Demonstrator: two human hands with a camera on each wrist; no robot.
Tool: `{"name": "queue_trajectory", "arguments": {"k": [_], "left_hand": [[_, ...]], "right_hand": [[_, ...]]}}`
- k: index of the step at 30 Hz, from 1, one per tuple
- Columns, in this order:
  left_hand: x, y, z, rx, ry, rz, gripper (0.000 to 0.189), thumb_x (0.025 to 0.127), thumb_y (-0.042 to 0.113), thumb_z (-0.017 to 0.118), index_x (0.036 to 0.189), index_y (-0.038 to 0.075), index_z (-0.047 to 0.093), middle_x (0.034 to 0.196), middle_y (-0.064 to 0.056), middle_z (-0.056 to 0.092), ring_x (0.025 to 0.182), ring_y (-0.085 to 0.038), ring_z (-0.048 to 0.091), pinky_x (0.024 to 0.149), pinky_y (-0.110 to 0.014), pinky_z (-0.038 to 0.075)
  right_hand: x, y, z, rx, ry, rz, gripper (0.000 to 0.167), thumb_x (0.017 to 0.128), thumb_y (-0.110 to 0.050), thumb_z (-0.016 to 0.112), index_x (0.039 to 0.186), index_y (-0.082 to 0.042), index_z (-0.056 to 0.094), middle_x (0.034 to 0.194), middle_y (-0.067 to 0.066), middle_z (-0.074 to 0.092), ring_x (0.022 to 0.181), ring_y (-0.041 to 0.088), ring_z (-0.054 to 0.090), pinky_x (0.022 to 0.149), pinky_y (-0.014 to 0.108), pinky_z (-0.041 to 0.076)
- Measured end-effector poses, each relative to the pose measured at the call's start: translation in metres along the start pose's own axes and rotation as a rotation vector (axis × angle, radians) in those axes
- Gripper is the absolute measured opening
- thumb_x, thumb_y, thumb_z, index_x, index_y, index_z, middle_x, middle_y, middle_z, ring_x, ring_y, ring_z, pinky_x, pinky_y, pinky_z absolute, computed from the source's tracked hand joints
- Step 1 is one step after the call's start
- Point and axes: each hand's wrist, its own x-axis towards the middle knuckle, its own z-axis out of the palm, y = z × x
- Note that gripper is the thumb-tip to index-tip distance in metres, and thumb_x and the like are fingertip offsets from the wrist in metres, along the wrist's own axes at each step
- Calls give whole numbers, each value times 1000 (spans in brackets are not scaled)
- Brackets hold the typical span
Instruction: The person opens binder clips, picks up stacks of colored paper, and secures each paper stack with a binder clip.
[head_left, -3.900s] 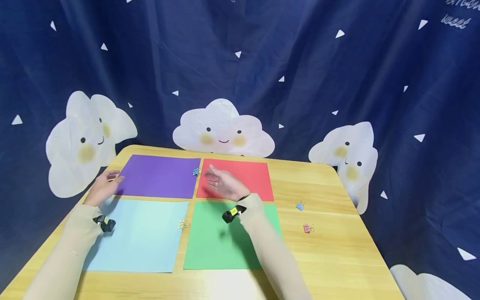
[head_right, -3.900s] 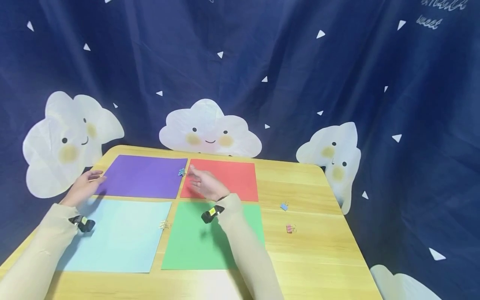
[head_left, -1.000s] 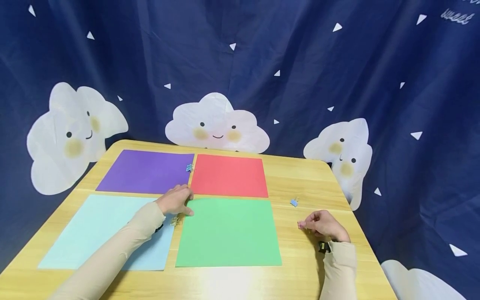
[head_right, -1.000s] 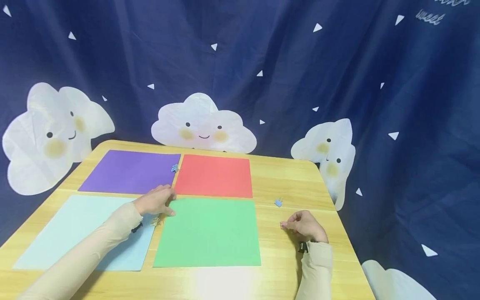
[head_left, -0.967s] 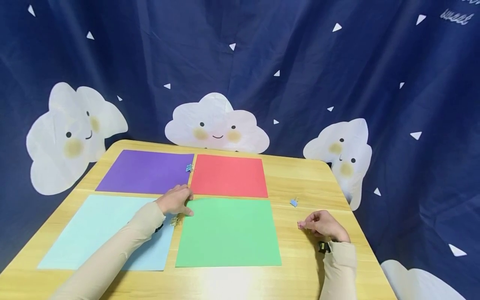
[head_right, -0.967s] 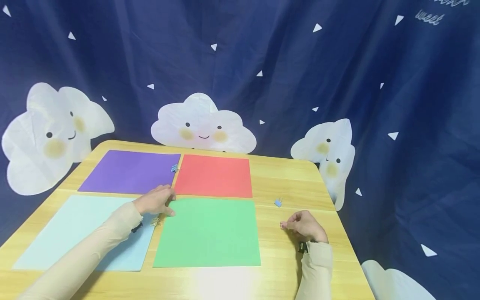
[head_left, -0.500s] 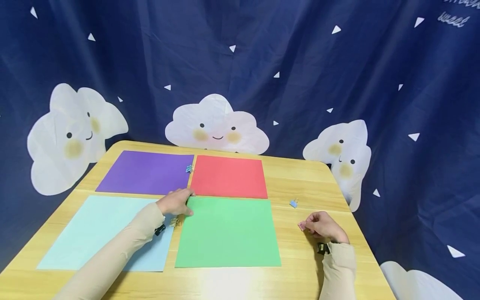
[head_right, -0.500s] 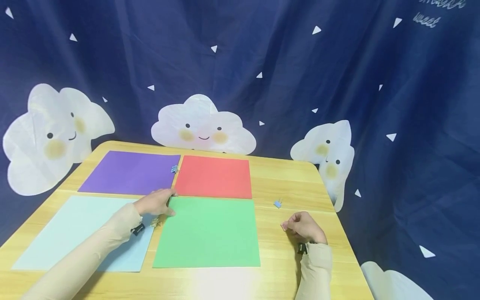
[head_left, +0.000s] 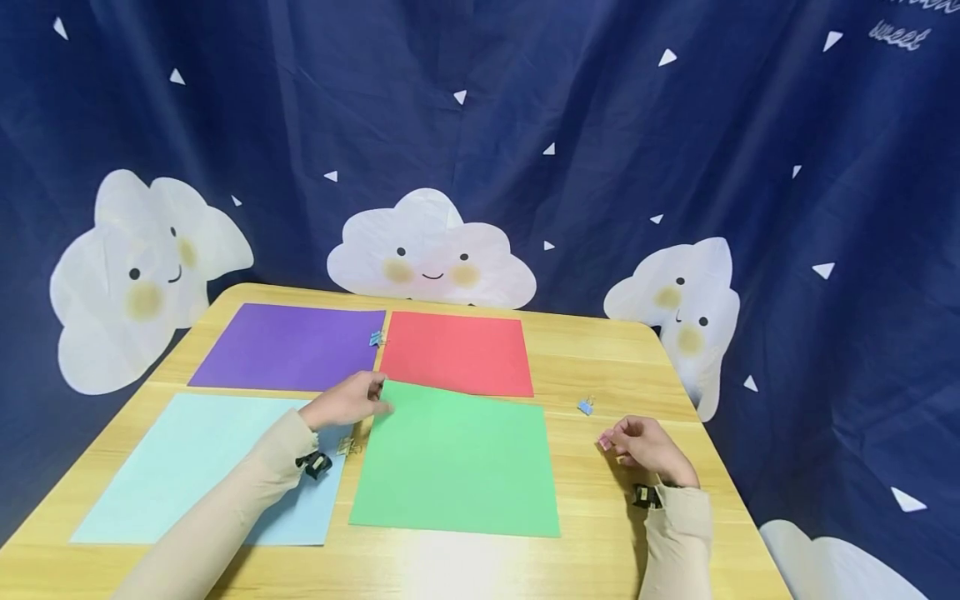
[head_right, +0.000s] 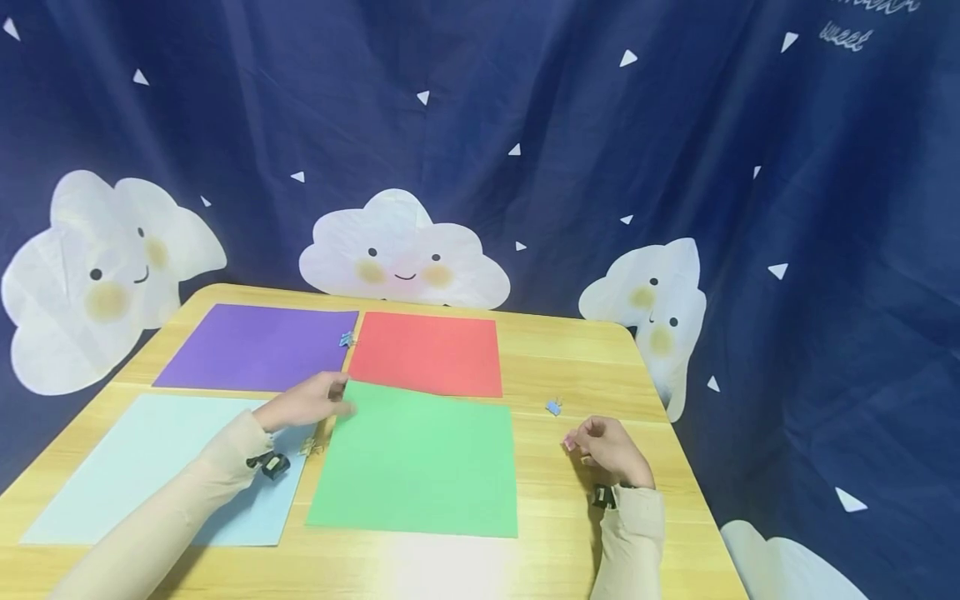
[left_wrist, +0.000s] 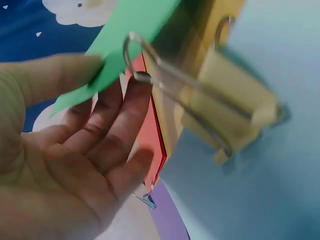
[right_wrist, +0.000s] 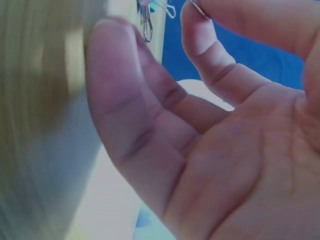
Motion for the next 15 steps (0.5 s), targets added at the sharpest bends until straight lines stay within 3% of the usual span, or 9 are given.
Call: {"name": "queue_trajectory", "arguments": {"k": [2, 3, 4, 6, 8, 10, 12, 13, 15], "left_hand": [[-2, 2, 0, -24, -6, -11, 49, 105, 21, 60, 135, -15, 46, 71, 2, 31, 61, -14, 33, 71, -30, 40], [-3, 3, 1, -46, -14, -32, 62, 107, 24, 56, 150, -15, 32, 71, 0, 30, 60, -15, 33, 75, -31, 46], [-4, 4, 2, -74, -22, -55, 71, 109, 25, 51, 158, -13, 17, 74, -6, 41, 63, -18, 43, 79, -33, 51], [-7, 7, 3, -132, -43, -98, 76, 112, 27, 44, 162, -9, 0, 100, -28, 57, 71, -24, 53, 86, -39, 58], [-8, 8, 5, -200, -69, -132, 68, 113, 26, 40, 161, -6, 4, 107, -35, 54, 73, -26, 56, 79, -41, 63], [-9, 9, 7, -281, -90, -147, 55, 114, 23, 38, 155, -5, 14, 105, -33, 55, 69, -22, 55, 65, -36, 61], [-9, 8, 8, -360, -107, -165, 49, 113, 22, 39, 149, -2, 17, 74, -9, 40, 55, -13, 35, 56, -28, 54], [-9, 7, 9, -400, -106, -183, 50, 112, 24, 43, 149, 0, 17, 70, -1, 31, 55, -10, 32, 54, -25, 51], [-10, 4, 10, -485, -107, -213, 67, 109, 26, 53, 156, 2, 12, 83, -7, 51, 56, -8, 31, 54, -23, 49]], "right_hand": [[1, 0, -1, -2, 4, -16, 19, 105, -12, 57, 101, 7, 61, 94, 12, 68, 81, 18, 65, 67, 30, 61], [1, 0, -1, -1, 8, -22, 21, 106, -12, 57, 101, 7, 62, 95, 14, 70, 81, 18, 66, 68, 30, 62], [2, 0, -2, -2, 12, -29, 21, 106, -12, 56, 101, 8, 62, 96, 16, 71, 81, 19, 67, 67, 31, 62], [2, -1, -2, -5, 21, -37, 22, 106, -13, 56, 101, 8, 63, 97, 18, 72, 81, 19, 68, 67, 32, 62], [1, -1, -1, 0, 23, -30, 22, 106, -12, 57, 101, 8, 63, 98, 18, 73, 81, 19, 69, 68, 32, 63], [2, -2, 0, 5, 16, -28, 22, 106, -12, 57, 102, 8, 64, 98, 18, 73, 81, 19, 69, 68, 32, 62], [2, -2, 1, 16, 14, -17, 21, 106, -12, 58, 102, 8, 64, 98, 17, 73, 81, 19, 69, 68, 32, 62], [2, -2, 1, 17, 10, -21, 22, 106, -13, 57, 102, 8, 64, 98, 17, 73, 82, 19, 69, 68, 32, 62], [3, -2, 2, 33, 5, -25, 22, 106, -12, 57, 102, 8, 64, 99, 17, 74, 82, 19, 69, 68, 32, 62]]}}
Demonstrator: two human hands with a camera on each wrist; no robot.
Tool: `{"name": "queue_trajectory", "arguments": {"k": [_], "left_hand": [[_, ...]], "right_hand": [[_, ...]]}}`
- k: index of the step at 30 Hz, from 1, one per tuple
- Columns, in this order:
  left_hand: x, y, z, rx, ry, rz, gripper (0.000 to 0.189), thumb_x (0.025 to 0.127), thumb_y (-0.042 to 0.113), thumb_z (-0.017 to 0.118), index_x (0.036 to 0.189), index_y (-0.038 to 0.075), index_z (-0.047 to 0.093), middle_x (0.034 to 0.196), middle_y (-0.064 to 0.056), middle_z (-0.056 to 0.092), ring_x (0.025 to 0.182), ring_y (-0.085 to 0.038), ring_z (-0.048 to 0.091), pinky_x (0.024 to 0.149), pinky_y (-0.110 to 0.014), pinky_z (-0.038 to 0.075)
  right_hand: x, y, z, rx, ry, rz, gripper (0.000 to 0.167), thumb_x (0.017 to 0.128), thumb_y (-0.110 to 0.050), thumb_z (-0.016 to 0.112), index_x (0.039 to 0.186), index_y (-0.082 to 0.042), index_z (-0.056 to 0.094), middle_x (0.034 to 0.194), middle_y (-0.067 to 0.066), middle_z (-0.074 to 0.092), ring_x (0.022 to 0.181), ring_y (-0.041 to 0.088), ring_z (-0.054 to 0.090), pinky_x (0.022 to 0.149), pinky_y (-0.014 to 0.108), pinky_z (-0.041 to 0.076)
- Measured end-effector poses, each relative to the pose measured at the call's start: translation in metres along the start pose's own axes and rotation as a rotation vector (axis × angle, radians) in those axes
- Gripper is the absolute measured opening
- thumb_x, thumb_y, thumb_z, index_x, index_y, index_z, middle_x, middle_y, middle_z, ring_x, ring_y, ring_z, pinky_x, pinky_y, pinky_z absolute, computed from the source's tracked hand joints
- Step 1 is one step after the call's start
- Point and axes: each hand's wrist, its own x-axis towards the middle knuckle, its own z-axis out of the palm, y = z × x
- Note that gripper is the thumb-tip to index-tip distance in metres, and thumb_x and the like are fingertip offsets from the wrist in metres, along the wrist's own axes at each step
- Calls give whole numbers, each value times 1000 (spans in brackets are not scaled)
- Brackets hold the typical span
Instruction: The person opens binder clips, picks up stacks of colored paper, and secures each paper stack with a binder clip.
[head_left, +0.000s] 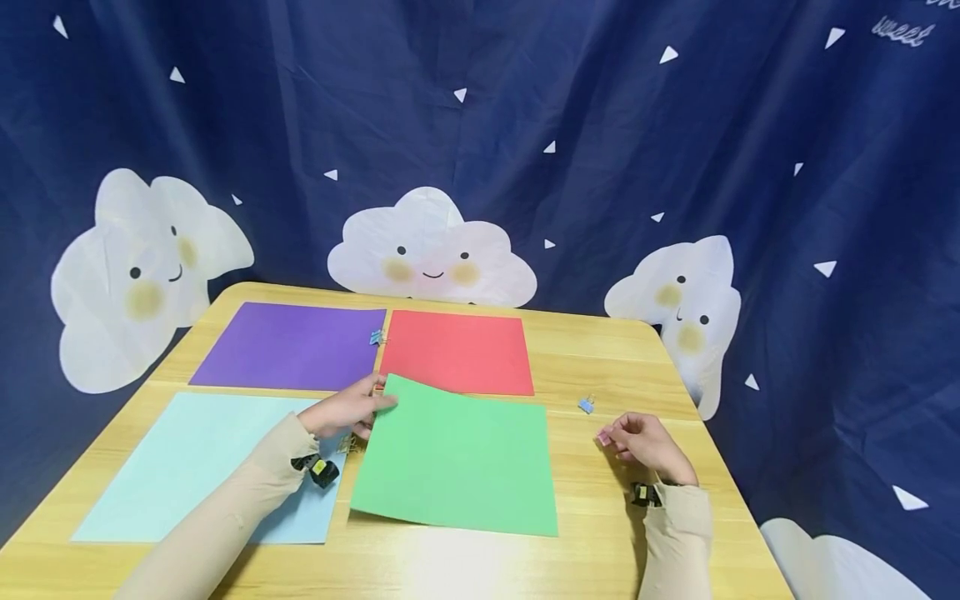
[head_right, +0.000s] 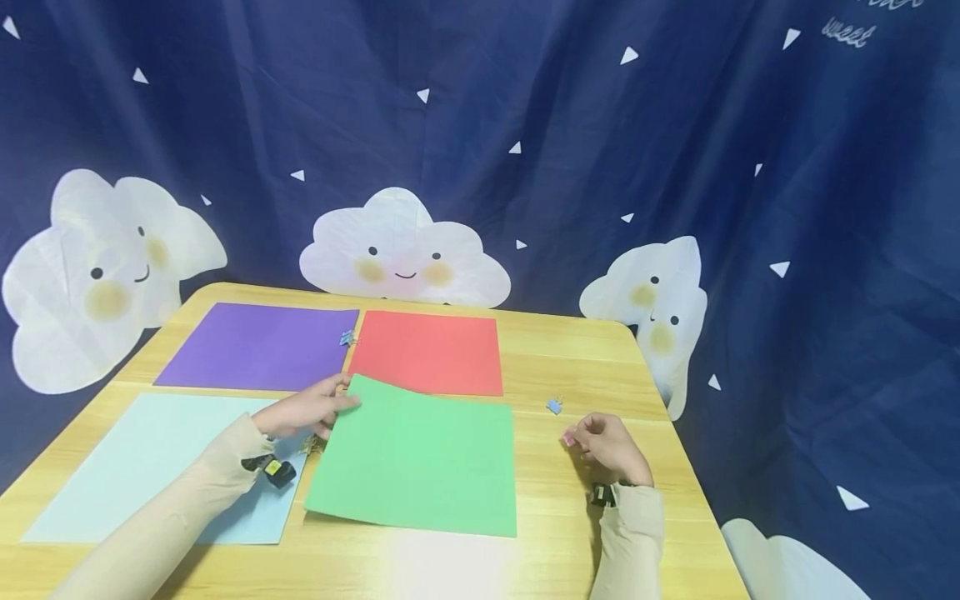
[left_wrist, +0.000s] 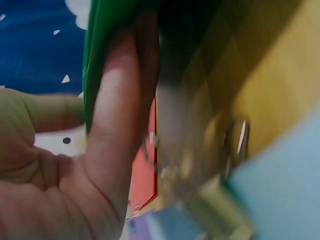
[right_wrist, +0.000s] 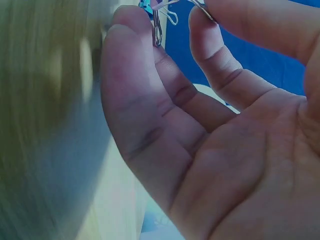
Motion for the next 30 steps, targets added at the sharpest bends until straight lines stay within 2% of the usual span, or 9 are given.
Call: {"name": "queue_trajectory", "arguments": {"k": [2, 5, 7, 8, 10, 15, 17, 21, 30], "left_hand": [[0, -4, 0, -81, -11, -13, 86, 103, 25, 65, 161, 3, 6, 114, -26, 61, 64, -6, 49, 60, -25, 57], [-3, -7, 2, -187, -47, -5, 99, 96, 13, 73, 163, 1, 2, 158, -30, 39, 87, -12, 70, 75, -33, 65], [-4, -8, 4, -208, -73, 19, 97, 95, 5, 71, 162, -5, 2, 138, -24, 59, 99, -17, 73, 83, -35, 65], [-4, -7, 5, -214, -79, 24, 96, 95, 2, 70, 162, -6, 1, 122, -16, 65, 93, -13, 71, 83, -32, 64], [-4, -7, 6, -197, -75, 28, 91, 96, 0, 67, 161, -9, 4, 96, 0, 56, 86, -7, 62, 78, -25, 58], [-6, -5, 8, -149, -26, 10, 74, 101, 7, 63, 159, -7, 18, 103, -5, 53, 85, -7, 57, 76, -24, 58], [-8, -4, 9, -157, -29, 9, 71, 103, 7, 60, 159, -5, 18, 102, -6, 57, 76, -6, 56, 68, -23, 58], [-9, -6, 9, -214, -73, 31, 71, 105, 4, 54, 161, 0, 11, 69, 7, 34, 55, -6, 30, 53, -19, 36], [-9, -15, 6, -293, -69, 51, 69, 108, 10, 50, 161, -1, 8, 65, 8, 24, 56, -8, 24, 53, -21, 30]], "right_hand": [[1, 0, 1, 19, 1, -3, 21, 106, -11, 56, 103, 8, 65, 99, 16, 74, 82, 20, 70, 68, 31, 63], [3, 1, 1, 39, 2, -16, 21, 105, -9, 57, 106, 9, 65, 99, 17, 75, 81, 20, 71, 68, 31, 63], [3, 2, 1, 51, 5, -23, 21, 105, -9, 59, 108, 10, 66, 99, 18, 76, 82, 19, 72, 69, 30, 63], [3, 2, 1, 55, 6, -25, 21, 104, -9, 60, 108, 10, 66, 100, 19, 76, 82, 19, 73, 69, 30, 63], [3, 1, 1, 69, 3, -31, 22, 104, -10, 61, 108, 11, 66, 101, 20, 77, 83, 18, 73, 69, 29, 63], [2, 1, 0, 125, -15, -21, 26, 103, -7, 62, 117, 15, 62, 106, 25, 75, 86, 18, 75, 73, 28, 64], [1, 2, -1, 140, -18, -14, 34, 102, -5, 62, 127, 18, 58, 112, 29, 73, 88, 18, 76, 75, 27, 64], [2, 4, -2, 177, -17, 4, 49, 100, -4, 63, 140, 21, 48, 121, 33, 69, 92, 17, 76, 80, 25, 64], [5, 7, -7, 262, -64, -79, 46, 99, -5, 68, 133, 22, 54, 128, 32, 67, 101, 13, 77, 90, 27, 63]]}}
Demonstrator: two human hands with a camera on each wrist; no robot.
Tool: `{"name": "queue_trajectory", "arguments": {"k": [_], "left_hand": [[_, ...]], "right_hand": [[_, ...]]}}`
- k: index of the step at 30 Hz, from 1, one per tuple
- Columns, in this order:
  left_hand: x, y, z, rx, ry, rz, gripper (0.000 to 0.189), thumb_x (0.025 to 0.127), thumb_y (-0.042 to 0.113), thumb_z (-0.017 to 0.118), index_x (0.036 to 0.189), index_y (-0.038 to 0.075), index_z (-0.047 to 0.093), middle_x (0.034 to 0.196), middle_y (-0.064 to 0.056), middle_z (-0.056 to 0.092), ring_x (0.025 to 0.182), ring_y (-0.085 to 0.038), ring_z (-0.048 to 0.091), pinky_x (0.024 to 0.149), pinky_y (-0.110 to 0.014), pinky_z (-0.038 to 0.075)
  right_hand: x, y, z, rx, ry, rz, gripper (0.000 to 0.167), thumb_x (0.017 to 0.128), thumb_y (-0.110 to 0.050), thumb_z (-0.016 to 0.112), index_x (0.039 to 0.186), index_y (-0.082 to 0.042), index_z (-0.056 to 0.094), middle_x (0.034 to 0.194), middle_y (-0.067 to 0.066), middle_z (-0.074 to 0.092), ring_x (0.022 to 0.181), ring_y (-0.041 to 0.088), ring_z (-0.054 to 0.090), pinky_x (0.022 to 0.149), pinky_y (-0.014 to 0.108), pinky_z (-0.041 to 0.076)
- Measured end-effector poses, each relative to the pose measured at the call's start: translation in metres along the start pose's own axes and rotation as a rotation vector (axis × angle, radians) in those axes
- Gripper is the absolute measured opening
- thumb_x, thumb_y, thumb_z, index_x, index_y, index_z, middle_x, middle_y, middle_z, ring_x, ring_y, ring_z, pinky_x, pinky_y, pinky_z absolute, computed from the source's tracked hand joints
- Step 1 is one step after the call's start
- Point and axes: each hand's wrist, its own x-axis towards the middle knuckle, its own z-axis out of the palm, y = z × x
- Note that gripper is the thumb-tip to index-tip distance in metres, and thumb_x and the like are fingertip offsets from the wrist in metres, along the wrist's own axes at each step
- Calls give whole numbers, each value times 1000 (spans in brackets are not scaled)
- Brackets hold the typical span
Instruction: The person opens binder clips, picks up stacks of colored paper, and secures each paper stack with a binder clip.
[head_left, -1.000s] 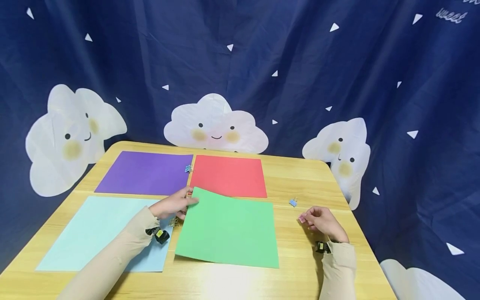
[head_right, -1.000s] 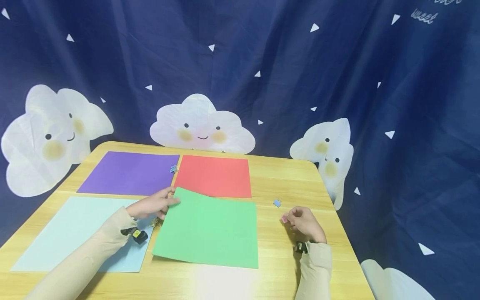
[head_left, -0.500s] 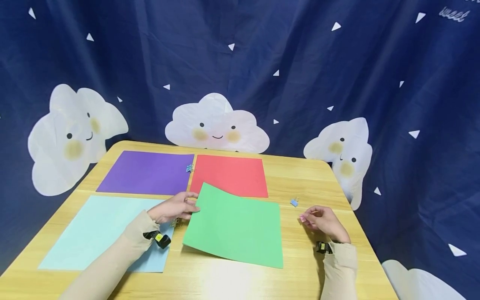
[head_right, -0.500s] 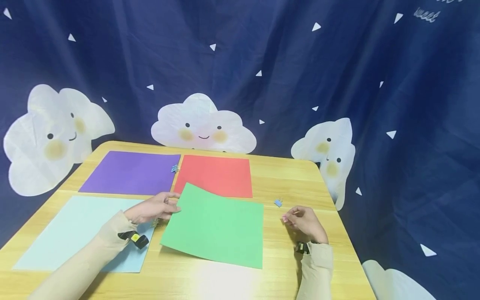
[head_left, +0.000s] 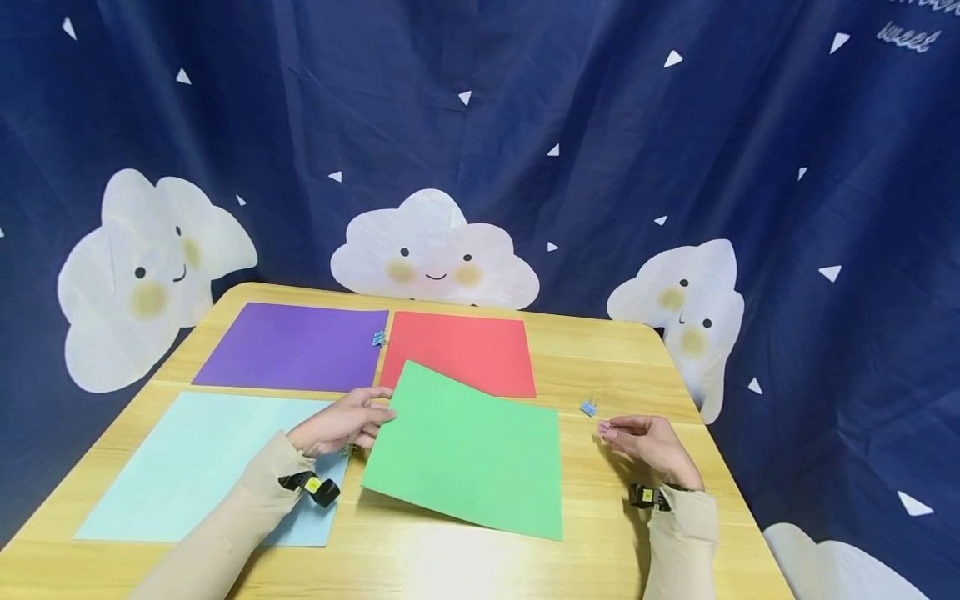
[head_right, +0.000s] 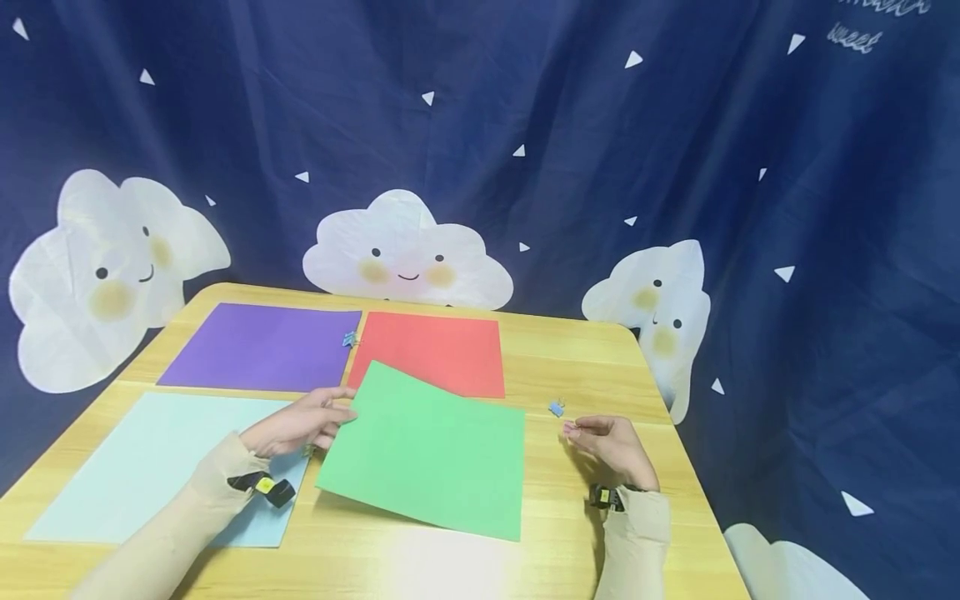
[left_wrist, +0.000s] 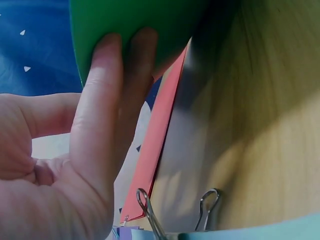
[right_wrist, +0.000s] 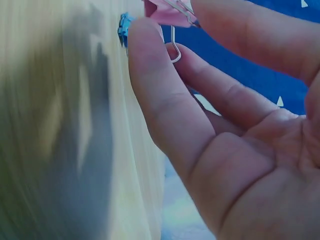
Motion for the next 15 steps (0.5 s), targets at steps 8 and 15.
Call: {"name": "queue_trajectory", "arguments": {"k": [8, 15], "left_hand": [[-6, -3, -2, -23, 39, 14, 71, 109, 14, 50, 163, -1, 5, 66, 8, 24, 58, -9, 21, 54, -23, 25], [-9, -8, -7, -58, 69, 44, 70, 110, 13, 47, 164, -3, 6, 67, 13, 35, 56, -3, 32, 52, -17, 37]], "right_hand": [[1, 0, 1, 74, -8, 32, 41, 100, -1, 64, 132, 23, 52, 123, 24, 73, 100, 14, 77, 90, 29, 63], [2, -1, 2, 163, -51, 28, 52, 103, -6, 62, 139, 26, 43, 132, 28, 67, 109, 16, 75, 98, 33, 60]]}}
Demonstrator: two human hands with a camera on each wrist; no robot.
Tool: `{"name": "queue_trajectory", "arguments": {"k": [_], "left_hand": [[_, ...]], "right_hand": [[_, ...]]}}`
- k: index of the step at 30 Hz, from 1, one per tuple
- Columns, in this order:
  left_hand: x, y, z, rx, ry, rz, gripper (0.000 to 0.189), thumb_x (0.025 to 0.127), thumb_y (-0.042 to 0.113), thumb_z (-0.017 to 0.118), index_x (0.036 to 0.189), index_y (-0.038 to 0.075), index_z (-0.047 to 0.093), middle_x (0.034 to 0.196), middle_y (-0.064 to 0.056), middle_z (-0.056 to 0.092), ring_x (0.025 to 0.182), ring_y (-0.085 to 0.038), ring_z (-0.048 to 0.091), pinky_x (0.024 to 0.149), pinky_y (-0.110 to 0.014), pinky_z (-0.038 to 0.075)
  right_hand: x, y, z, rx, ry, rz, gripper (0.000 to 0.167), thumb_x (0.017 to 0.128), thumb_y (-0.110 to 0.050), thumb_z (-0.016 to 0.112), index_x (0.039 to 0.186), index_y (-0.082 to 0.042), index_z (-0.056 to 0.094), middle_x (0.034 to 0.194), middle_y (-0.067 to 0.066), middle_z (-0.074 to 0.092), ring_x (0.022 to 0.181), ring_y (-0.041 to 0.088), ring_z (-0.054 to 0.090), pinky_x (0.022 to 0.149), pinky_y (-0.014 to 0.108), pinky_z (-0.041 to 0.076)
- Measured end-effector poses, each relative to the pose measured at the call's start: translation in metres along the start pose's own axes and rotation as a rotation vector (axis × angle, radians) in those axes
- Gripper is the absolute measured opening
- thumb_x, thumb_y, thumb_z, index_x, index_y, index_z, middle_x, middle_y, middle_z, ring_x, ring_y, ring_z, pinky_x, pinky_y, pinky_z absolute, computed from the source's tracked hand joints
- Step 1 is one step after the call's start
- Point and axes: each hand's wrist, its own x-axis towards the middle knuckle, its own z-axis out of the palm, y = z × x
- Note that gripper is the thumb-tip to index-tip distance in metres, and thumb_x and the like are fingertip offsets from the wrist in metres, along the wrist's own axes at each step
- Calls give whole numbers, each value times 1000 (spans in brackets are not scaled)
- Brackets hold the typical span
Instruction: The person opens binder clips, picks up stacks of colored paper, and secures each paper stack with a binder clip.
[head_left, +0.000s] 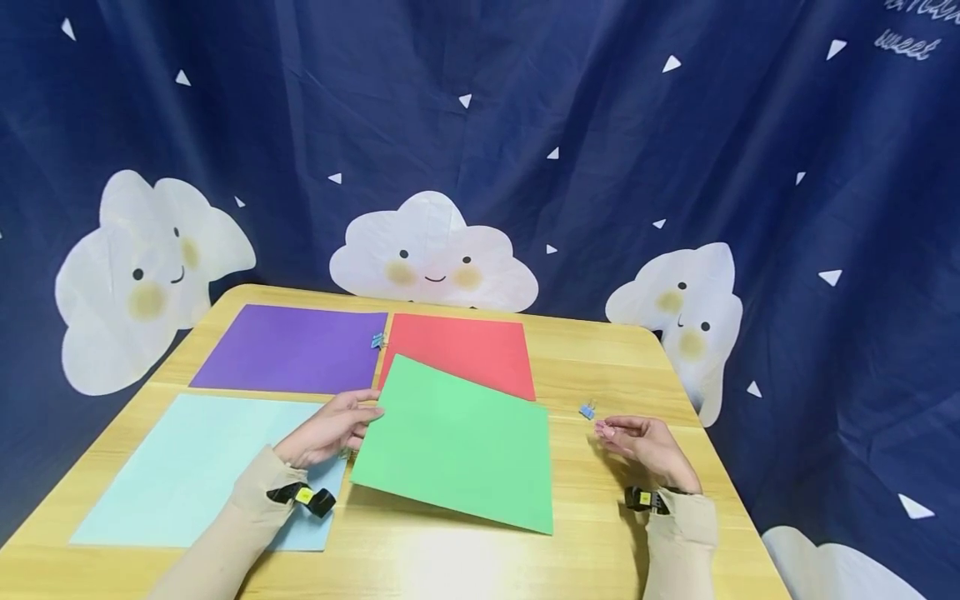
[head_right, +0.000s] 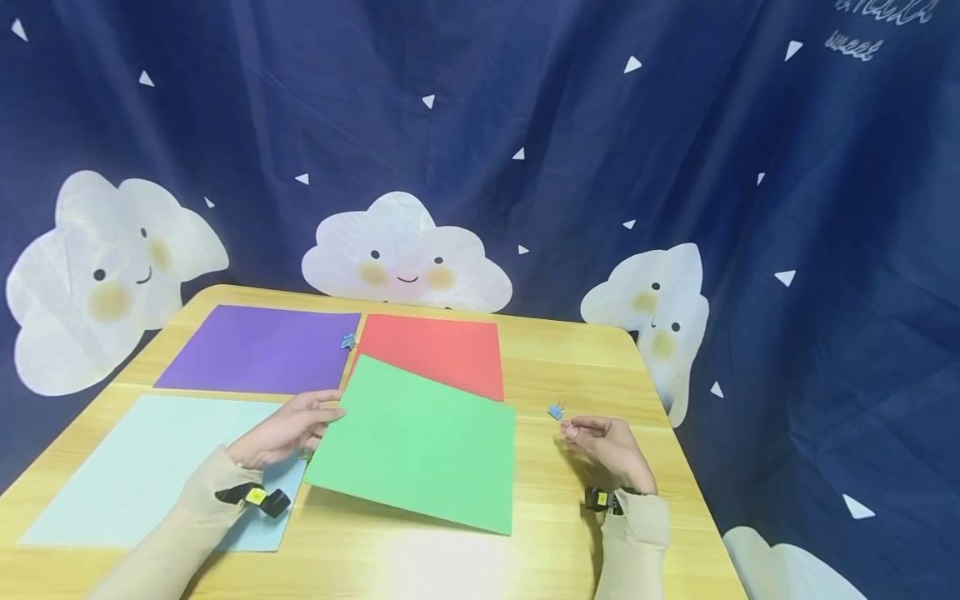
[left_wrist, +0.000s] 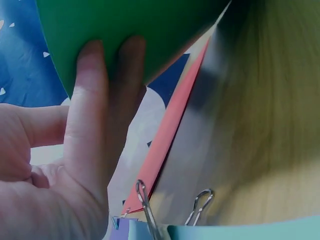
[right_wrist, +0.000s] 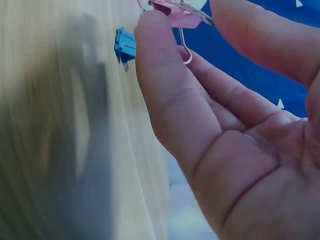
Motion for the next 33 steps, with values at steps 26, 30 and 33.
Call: {"name": "queue_trajectory", "arguments": {"k": [26, 30, 33], "left_hand": [[-10, 4, -12, -80, 82, 142, 74, 110, 17, 50, 162, -8, 3, 77, 13, 47, 59, 2, 42, 51, -13, 44], [-10, 4, -15, -78, 95, 153, 74, 110, 17, 50, 162, -8, 4, 78, 13, 48, 59, 3, 45, 52, -12, 46], [-10, 4, -15, -87, 100, 159, 74, 110, 17, 50, 162, -8, 3, 77, 14, 49, 58, 4, 46, 51, -11, 47]], "right_hand": [[5, 1, 10, 353, 3, -107, 25, 99, 10, 60, 123, 6, 66, 112, 3, 79, 107, 15, 76, 100, 29, 59], [7, 1, 12, 353, -31, -140, 25, 100, 10, 58, 123, 6, 65, 114, 3, 79, 106, 16, 76, 98, 29, 59], [9, 0, 17, 341, -60, -159, 25, 101, 8, 57, 125, 8, 61, 118, 4, 78, 111, 17, 75, 101, 31, 58]]}}
